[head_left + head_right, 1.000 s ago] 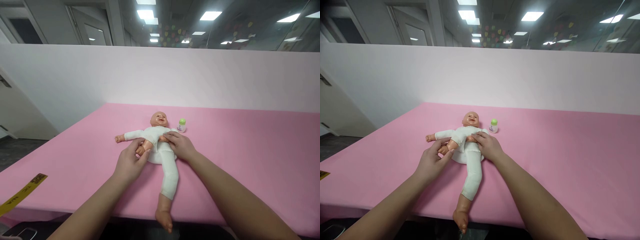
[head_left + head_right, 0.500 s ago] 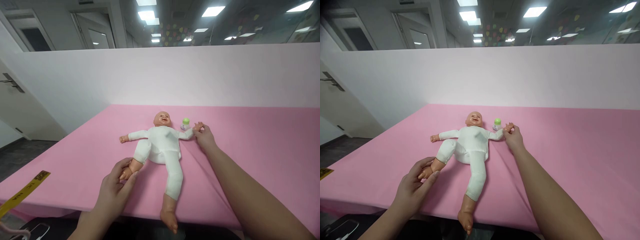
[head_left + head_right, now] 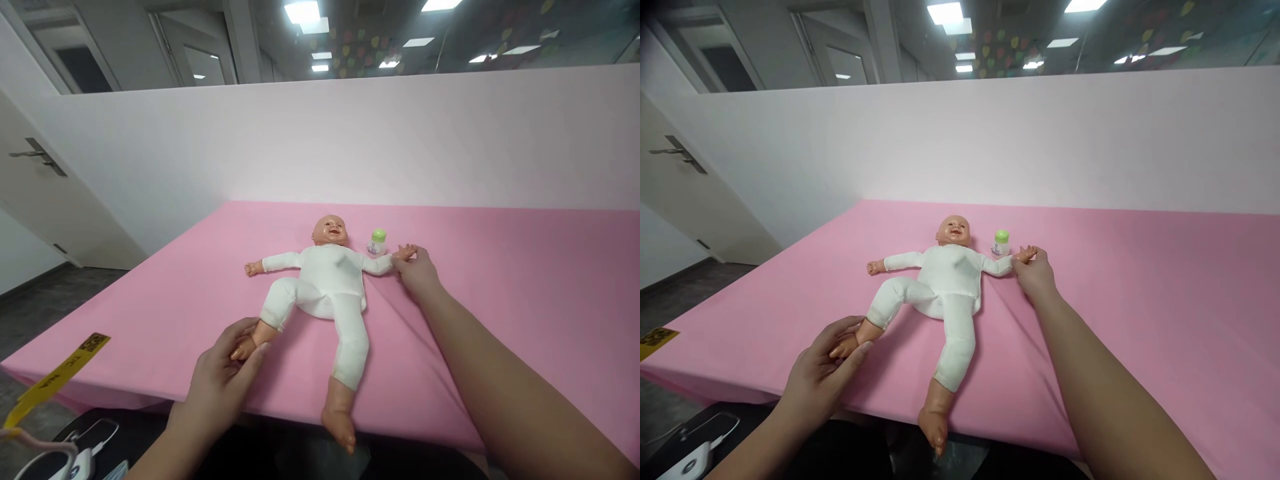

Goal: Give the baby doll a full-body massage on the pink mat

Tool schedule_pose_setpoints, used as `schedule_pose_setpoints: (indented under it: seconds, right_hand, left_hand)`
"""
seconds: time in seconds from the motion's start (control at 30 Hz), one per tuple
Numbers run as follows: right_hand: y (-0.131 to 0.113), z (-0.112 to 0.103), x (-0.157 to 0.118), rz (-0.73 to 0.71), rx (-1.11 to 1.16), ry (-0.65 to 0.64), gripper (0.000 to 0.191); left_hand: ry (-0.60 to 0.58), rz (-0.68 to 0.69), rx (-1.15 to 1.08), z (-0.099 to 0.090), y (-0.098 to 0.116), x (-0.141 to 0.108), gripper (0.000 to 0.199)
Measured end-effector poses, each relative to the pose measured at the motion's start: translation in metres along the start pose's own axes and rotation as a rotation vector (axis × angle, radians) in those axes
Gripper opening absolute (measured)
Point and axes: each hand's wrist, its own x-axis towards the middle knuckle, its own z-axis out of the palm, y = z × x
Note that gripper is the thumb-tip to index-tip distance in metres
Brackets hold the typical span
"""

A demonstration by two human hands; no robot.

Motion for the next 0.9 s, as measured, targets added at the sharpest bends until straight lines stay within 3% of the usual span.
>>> schedule_pose_setpoints:
  seconds: [0.13, 0.27, 0.47, 0.7, 0.8, 0.9]
  right_hand:
    - [-0.03, 0.007, -0.023, -0.232, -0.111, -0.006, 0.073]
    - [-0.055, 0.026, -0.051, -0.544, -0.235, -0.156, 0.056]
    - [-0.066, 0.043, -0.067, -0.806, -0.417, -0.248, 0.034]
    - [-0.068, 0.041, -0.068, -0.806, -0.385, -0.285, 0.032]
    - [-0.065, 0.04, -0.066, -0.709, -0.259, -0.302, 0.032]
    - [-0.055, 0.036, -0.055, -0.514, -0.062, -0.265, 0.04]
  left_hand:
    - [0.05, 0.033, -0.014, 0.004, 0.015, 0.018, 0.042]
    - [0.071, 0.053, -0.011, 0.014, 0.03, 0.041, 0.04]
    - [0.027, 0.057, -0.033, 0.032, 0.042, 0.074, 0.042]
    - [-0.081, 0.002, -0.103, 0.046, 0.037, 0.089, 0.044]
    - [-0.068, 0.013, -0.103, 0.04, 0.038, 0.082, 0.044]
    - [-0.023, 0.036, -0.062, 0.029, 0.036, 0.064, 0.043]
